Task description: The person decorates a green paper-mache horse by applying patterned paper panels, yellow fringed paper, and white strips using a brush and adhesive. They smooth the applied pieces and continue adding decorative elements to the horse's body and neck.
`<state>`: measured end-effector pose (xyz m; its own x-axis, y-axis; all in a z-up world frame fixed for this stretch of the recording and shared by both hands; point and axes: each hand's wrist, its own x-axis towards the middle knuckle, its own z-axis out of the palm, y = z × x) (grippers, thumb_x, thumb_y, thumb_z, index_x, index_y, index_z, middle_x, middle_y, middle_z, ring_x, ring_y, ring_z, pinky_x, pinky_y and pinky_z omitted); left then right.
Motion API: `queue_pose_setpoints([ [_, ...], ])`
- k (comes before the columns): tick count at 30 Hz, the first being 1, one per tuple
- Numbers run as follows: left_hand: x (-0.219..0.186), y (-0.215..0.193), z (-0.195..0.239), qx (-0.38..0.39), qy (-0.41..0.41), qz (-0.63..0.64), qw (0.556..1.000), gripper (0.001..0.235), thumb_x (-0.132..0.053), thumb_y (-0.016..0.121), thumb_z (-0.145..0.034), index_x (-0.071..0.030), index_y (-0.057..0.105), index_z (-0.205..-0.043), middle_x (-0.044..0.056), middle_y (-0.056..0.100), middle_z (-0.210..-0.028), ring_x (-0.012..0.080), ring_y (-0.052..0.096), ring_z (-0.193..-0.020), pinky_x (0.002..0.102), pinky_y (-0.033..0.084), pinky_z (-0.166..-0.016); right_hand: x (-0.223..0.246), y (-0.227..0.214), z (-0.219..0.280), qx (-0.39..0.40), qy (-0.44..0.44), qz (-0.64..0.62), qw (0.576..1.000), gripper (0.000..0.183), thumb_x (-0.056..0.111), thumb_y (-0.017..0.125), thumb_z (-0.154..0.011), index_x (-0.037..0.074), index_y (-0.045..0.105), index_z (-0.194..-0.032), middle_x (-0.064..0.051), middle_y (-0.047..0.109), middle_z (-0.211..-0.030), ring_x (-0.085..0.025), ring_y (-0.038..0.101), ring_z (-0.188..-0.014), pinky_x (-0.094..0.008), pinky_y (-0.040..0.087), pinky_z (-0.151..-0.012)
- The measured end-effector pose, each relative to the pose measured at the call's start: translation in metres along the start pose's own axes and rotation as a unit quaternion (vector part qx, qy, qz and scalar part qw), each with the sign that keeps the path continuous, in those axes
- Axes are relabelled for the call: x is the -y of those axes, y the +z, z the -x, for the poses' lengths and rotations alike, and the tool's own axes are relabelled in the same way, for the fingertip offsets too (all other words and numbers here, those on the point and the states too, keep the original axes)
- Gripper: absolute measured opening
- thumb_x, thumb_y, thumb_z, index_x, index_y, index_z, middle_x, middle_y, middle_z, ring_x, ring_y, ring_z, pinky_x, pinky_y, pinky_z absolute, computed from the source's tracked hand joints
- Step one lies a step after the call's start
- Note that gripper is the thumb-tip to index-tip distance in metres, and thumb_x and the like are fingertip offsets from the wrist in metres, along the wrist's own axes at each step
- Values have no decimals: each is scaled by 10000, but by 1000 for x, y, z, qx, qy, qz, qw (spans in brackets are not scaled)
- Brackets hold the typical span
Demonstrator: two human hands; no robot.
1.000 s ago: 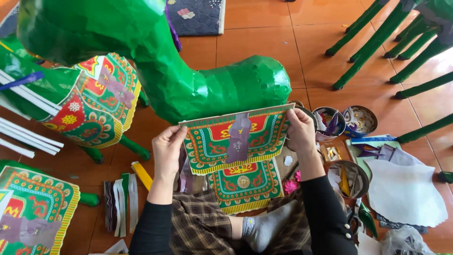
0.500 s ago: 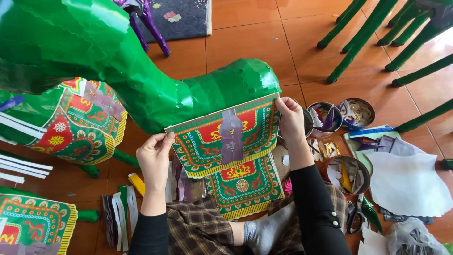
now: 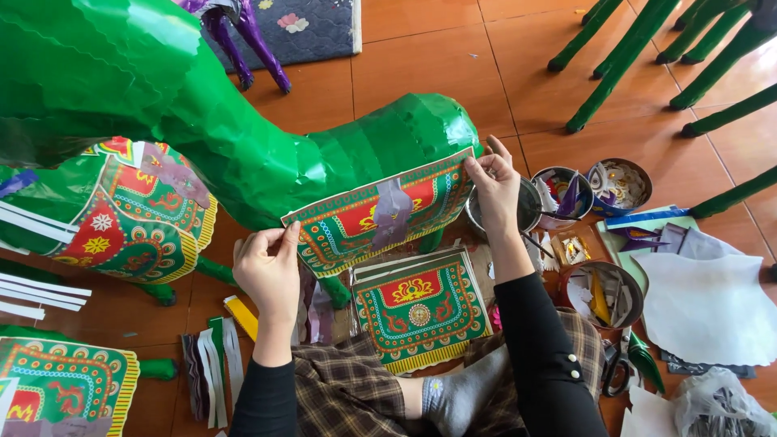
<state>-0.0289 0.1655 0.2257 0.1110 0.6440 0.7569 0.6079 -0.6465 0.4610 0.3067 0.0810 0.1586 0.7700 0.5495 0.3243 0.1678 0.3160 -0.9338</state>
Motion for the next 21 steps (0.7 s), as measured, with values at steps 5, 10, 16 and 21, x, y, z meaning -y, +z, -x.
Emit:
queue_pose_setpoints([
  [5,-2,0,-3,-7,26,-11,1000,217,-156,905,-834,-92,717,-745,5,641,-634,182,617,-599,275,438,-688,-12,1,-4,-17,11,-20,1000,255,172,800,-899,-6,630,-832,-283,493,-1390,-407,553,-1233,-473,474,-997],
  [10,-5,-1,-6,-8,34,-8,999,231,-135,902,-831,-81,698,-736,12,628,-635,196,613,-599,291,428,-693,-25,1,-7,-30,29,-47,998,249,162,815,-875,20,621,-813,-233,592,-1327,-217,654,-1067,-346,529,-917],
  [16,-4,8,-10,-33,92,-84,992,269,-166,919,-782,-169,650,-785,-52,527,-713,207,504,-651,350,394,-695,-26,1,-8,-41,45,-48,997,246,151,833,-845,41,622,-782,-184,650,-1256,-133,671,-929,-276,557,-826],
  [21,-41,77,-26,21,268,-26,963,175,-39,701,-855,-110,650,-1007,112,613,-1101,339,591,-1025,441,445,-881,-16,2,-7,-37,47,-48,997,259,145,838,-834,37,616,-757,-183,669,-1225,-105,653,-870,-265,556,-779],
])
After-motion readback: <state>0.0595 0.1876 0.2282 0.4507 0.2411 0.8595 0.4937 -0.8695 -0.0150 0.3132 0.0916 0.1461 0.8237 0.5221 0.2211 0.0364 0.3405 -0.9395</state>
